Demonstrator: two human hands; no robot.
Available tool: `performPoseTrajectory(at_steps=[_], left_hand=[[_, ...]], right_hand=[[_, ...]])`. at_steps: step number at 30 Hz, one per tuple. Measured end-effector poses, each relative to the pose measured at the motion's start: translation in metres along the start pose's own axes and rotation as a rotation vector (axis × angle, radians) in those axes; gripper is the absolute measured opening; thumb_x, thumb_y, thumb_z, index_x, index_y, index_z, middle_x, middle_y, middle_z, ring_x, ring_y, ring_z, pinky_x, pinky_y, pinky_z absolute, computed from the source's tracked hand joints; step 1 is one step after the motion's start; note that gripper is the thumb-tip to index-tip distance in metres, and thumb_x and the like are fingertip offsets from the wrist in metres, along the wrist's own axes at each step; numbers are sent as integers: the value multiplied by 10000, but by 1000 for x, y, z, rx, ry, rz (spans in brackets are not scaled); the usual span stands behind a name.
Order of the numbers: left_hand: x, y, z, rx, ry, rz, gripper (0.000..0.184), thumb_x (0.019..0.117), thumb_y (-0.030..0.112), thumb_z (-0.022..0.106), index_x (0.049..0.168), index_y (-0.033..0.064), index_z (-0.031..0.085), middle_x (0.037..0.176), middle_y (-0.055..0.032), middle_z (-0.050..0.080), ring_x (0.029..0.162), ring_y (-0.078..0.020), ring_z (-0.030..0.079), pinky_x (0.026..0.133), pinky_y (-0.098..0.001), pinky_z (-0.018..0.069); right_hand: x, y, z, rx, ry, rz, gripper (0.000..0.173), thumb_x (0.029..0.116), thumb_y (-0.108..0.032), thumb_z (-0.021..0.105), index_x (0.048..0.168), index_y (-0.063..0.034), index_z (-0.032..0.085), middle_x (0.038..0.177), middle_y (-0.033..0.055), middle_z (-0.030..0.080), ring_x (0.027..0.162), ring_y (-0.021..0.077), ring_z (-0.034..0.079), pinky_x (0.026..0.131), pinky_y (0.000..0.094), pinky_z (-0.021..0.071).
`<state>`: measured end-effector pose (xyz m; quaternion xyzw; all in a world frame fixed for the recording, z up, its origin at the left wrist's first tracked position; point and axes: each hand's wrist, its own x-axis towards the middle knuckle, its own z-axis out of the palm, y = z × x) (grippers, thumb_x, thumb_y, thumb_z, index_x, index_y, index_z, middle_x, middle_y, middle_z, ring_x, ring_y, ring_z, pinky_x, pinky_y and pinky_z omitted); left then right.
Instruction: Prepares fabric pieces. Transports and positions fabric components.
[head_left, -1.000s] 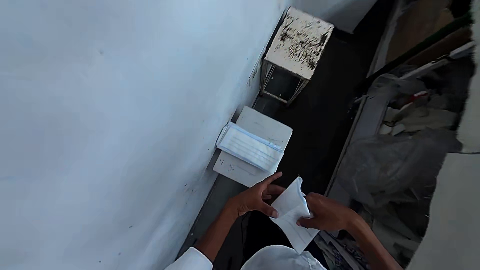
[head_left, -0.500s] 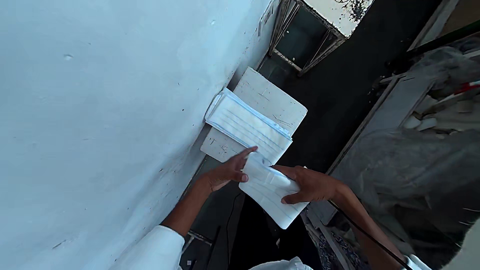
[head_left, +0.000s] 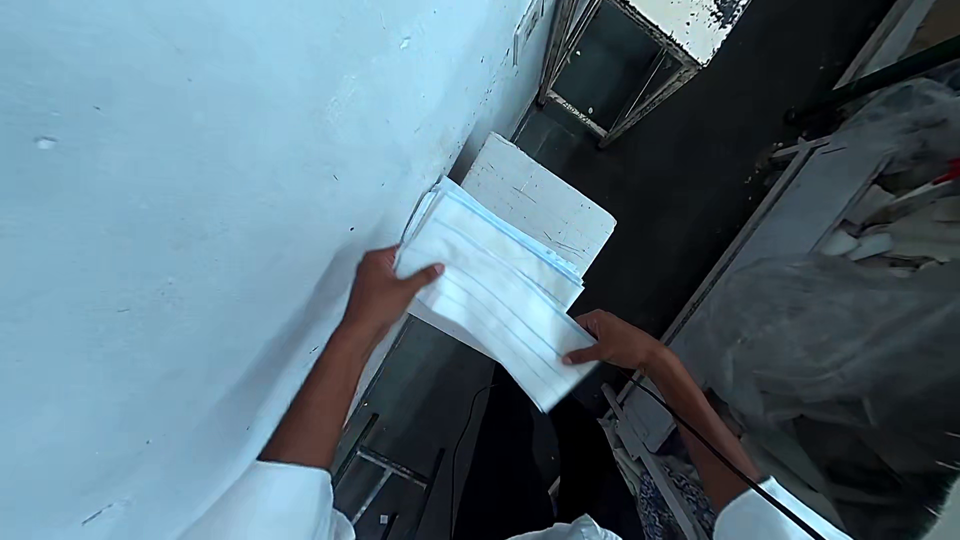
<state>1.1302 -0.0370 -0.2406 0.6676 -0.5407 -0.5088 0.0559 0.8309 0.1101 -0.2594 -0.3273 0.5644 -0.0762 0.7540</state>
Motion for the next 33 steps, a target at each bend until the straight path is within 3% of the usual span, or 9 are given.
performPoseTrajectory(at_steps=[5,8,9,13,20,24,27,30,33], left_hand=[[62,-13,5,229,145,93,376,960,205,736,1192,-78,648,1104,-294,686,1068,-416,670,975,-643,473],[87,-32,17,236,154,153,430,980,133,689,1361,-44,591,1262,-281,659,1216,-387,634,1080,-581,444],[92,-38,21,218,161,176,454,979,106,679,1397,-31,565,1290,-271,651,1234,-368,630,1093,-555,449],[102,-51,33,173,215,180,493,962,31,656,1435,11,521,1273,-252,665,1192,-352,654,1040,-522,496],[104,-54,40,53,123,165,756,789,-153,636,1479,14,375,1216,-256,641,1060,-334,659,906,-494,538],[112,-51,42,103,59,181,754,893,61,762,1515,49,336,1276,-250,605,943,-318,667,841,-488,554],[111,-42,40,256,77,273,579,950,19,633,1491,54,431,1283,-252,609,846,-328,650,767,-509,529],[109,-42,37,325,159,403,536,953,-6,540,1480,51,460,1154,-201,677,649,-201,540,606,-387,445],[109,-43,39,399,258,438,585,954,4,527,1526,38,409,1146,-207,696,674,-228,567,615,-409,453]], right_hand=[[33,26,-3,179,297,-58,225,914,-13,728,1106,72,649,888,135,717,748,149,704,724,306,604],[46,-9,2,213,422,359,336,995,-43,636,1321,10,572,1133,156,696,999,200,703,951,359,554],[57,15,6,224,518,213,307,965,-50,686,1246,48,608,1005,162,708,865,191,719,827,345,601],[85,53,11,350,672,59,281,907,-43,757,1150,45,647,877,136,688,736,182,694,716,355,609],[85,49,23,180,816,35,409,866,17,717,1259,11,605,901,167,636,749,257,611,693,444,517],[86,49,29,99,836,91,559,867,-85,802,1355,-19,536,933,183,656,751,291,629,707,481,529],[87,53,35,94,885,96,557,866,-18,766,1365,-7,519,929,184,654,743,297,636,688,480,534],[71,44,45,140,876,71,538,912,10,705,1385,-35,453,927,166,633,718,272,608,638,423,522],[84,53,45,169,932,30,566,869,18,749,1369,-11,485,880,153,649,675,256,625,622,427,531]])
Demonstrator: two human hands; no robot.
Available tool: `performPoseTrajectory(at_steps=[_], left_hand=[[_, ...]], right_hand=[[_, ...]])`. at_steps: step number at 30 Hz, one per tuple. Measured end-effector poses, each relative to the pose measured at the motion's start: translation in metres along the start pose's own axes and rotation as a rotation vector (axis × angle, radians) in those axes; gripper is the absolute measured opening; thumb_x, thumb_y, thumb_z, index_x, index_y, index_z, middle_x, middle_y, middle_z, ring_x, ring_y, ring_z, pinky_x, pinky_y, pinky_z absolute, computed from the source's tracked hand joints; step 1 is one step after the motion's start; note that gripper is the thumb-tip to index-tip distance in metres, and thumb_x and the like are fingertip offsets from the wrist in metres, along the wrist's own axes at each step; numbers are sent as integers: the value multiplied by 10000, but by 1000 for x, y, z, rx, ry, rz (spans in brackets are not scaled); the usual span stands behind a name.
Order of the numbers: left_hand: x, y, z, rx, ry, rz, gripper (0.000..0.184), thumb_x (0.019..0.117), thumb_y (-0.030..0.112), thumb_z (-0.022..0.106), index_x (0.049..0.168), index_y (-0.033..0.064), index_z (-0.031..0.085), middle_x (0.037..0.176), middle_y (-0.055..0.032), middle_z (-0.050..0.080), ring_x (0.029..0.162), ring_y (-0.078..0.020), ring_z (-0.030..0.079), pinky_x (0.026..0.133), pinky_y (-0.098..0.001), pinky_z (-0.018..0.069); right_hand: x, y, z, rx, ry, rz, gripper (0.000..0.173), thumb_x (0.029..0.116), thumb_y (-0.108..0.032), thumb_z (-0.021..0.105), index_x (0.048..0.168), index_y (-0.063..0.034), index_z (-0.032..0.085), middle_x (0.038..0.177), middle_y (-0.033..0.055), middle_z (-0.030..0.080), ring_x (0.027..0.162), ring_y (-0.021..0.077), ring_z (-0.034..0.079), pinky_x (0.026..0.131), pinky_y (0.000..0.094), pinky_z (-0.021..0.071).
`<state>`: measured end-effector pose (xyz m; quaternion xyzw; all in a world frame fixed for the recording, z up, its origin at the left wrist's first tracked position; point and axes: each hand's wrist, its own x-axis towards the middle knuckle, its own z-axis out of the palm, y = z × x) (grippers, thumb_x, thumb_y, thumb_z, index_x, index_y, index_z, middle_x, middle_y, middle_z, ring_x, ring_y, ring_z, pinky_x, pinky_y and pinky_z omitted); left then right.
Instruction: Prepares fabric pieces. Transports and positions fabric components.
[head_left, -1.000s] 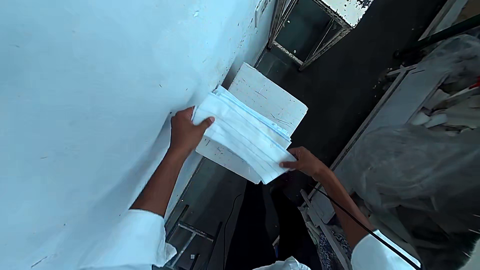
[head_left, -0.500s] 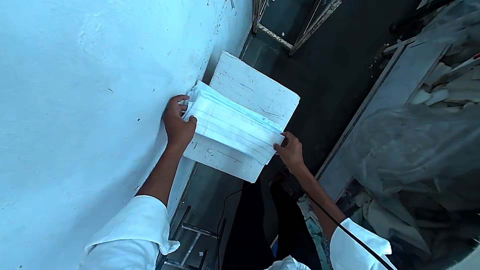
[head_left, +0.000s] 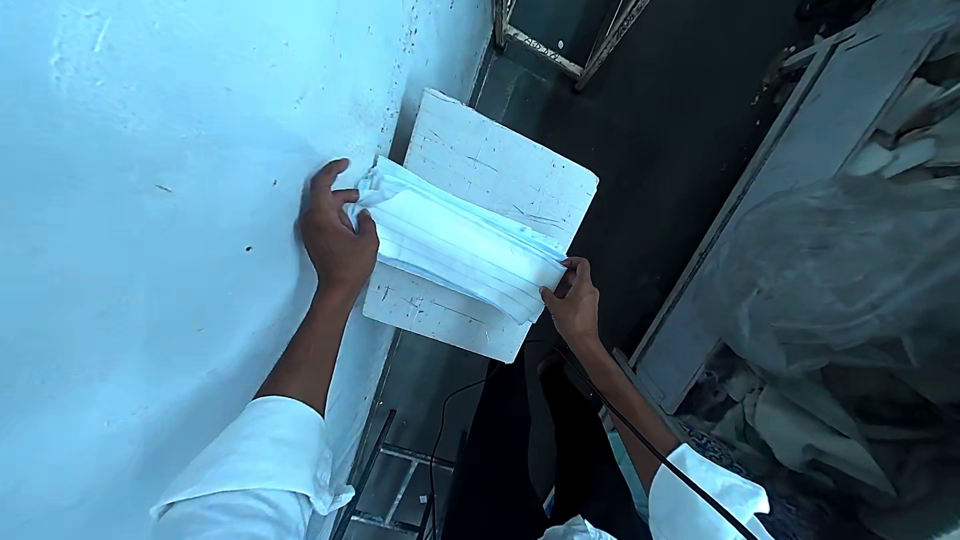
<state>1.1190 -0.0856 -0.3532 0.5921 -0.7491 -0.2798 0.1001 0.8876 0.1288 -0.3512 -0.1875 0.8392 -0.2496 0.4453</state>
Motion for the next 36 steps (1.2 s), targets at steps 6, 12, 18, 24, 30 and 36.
performPoseTrajectory(at_steps=[6,12,18,24,30,36], left_hand=[[2,-1,6,42,-6,-34,690,914,113,672,1531,50,370,1124,-179,718,666,-227,589,619,-423,465],[9,7,4,29,-80,-79,566,941,216,714,1435,36,502,1022,-187,694,786,-265,615,712,-458,487],[-11,17,-14,-46,-28,-33,397,985,115,632,1360,10,551,1143,-153,619,646,-57,551,585,-209,479],[5,9,-7,62,-25,9,428,1002,51,539,1430,39,512,1282,-194,656,726,-185,618,642,-351,492],[-6,-8,1,-175,25,37,531,907,-53,572,1419,-70,434,1120,-166,680,943,-158,653,833,-301,527],[-14,-9,1,-604,-3,-104,652,800,-138,617,1372,58,372,1139,24,613,919,-49,661,816,-243,580]], right_hand=[[-23,-4,-10,-10,-50,-88,541,948,2,660,1424,-67,412,829,144,570,599,267,540,503,394,463],[-23,-2,-11,46,-72,-112,568,938,27,656,1438,-61,401,874,151,607,602,260,564,504,383,480],[-16,6,-7,133,-33,-89,585,909,21,683,1419,-70,410,844,132,646,594,240,600,505,374,503],[9,5,-1,72,-25,-8,629,877,-3,731,1423,-30,420,889,131,679,685,242,669,633,419,564],[-13,4,-12,70,-47,-131,575,928,32,665,1428,-54,393,858,146,624,623,271,614,510,402,519],[-2,27,2,68,5,-181,629,877,18,715,1425,-69,419,901,107,681,671,225,662,556,381,555]])
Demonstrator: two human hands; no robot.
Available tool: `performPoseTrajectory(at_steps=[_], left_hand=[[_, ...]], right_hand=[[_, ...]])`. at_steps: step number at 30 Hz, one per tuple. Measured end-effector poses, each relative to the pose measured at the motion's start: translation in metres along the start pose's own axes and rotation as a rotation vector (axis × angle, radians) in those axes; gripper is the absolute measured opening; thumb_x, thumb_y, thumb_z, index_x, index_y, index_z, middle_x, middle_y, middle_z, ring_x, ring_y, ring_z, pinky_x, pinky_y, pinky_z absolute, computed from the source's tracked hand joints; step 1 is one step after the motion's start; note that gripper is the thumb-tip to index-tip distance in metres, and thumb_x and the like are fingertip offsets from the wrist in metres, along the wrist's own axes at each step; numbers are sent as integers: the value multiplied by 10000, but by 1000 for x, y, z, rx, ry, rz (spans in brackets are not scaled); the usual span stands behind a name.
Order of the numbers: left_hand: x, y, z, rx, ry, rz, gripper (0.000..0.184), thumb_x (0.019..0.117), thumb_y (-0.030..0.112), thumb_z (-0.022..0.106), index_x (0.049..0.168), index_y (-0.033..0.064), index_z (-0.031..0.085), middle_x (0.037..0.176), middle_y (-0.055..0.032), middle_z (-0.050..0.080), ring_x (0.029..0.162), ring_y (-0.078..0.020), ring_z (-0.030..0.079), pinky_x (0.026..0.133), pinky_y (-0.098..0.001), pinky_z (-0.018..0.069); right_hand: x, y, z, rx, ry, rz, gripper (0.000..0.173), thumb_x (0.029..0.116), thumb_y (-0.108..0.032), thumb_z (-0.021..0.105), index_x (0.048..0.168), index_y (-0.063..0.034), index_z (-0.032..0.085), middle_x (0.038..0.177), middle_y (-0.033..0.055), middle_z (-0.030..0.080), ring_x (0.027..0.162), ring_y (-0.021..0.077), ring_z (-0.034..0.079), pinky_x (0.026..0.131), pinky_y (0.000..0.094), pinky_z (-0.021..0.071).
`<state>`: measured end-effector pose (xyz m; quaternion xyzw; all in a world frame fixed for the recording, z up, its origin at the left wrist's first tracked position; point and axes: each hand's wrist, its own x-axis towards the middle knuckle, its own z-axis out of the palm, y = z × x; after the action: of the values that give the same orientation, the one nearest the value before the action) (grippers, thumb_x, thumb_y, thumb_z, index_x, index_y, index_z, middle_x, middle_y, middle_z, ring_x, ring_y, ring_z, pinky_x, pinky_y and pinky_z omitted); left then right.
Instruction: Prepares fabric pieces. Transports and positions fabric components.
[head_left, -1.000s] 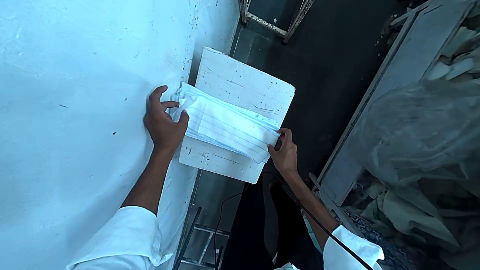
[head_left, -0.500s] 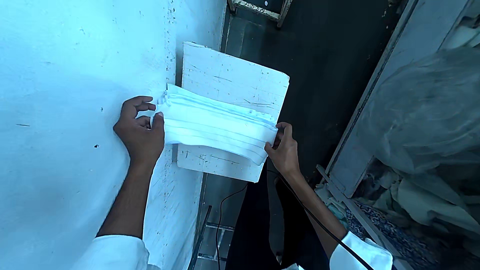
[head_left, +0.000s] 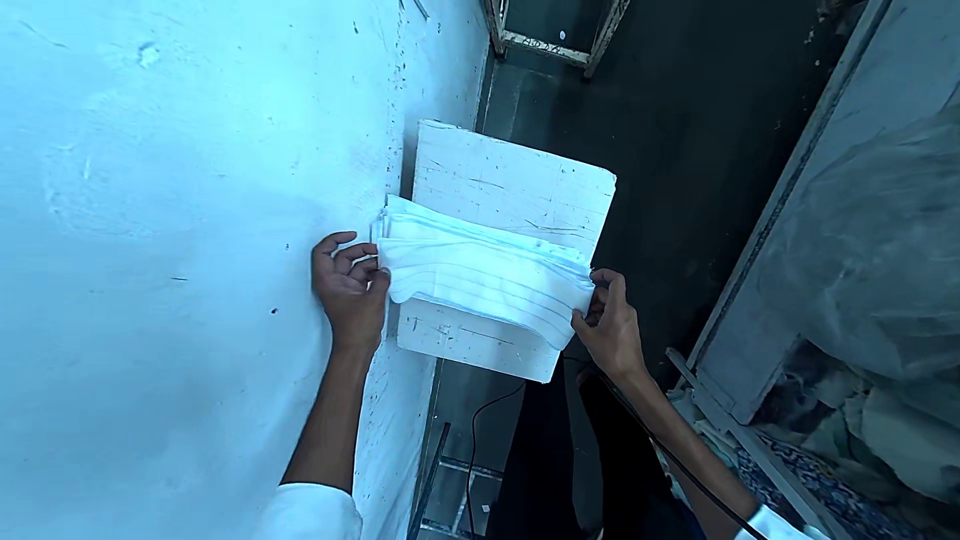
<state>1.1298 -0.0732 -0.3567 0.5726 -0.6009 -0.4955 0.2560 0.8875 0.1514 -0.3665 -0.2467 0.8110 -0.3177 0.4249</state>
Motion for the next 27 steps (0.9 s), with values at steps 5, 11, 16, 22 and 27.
performPoseTrajectory(at_steps=[5,11,16,22,27], left_hand=[[12,-9,8,227,-32,13,606,874,11,733,1411,28,452,1137,-85,657,840,-69,631,734,-221,527],[18,5,24,749,28,80,492,952,51,649,1416,-31,505,1323,-265,618,1185,-404,624,980,-545,507],[-20,4,56,924,-133,247,290,1028,92,506,1243,-50,640,1276,-326,587,1181,-524,572,976,-633,485],[-32,9,89,902,-290,178,311,1021,61,505,1300,-24,616,1322,-304,557,1157,-524,574,907,-659,513],[-91,22,157,762,-733,188,379,1035,267,546,1308,25,648,1318,-210,636,1208,-363,635,1022,-529,529]], right_hand=[[-5,5,9,13,37,53,616,889,-7,741,1410,-108,430,967,119,711,709,247,696,581,419,581],[0,2,19,-29,99,95,667,872,-30,777,1422,-50,399,885,125,660,632,238,634,556,417,540],[-9,0,6,-73,196,60,741,883,-146,802,1471,-102,355,994,116,586,696,233,611,541,389,537],[-52,47,-68,66,210,108,590,949,-228,715,1455,-105,437,979,31,693,711,141,673,622,335,596],[-161,100,-131,113,367,265,524,948,-215,665,1394,-1,492,884,52,697,663,145,653,609,345,578]])
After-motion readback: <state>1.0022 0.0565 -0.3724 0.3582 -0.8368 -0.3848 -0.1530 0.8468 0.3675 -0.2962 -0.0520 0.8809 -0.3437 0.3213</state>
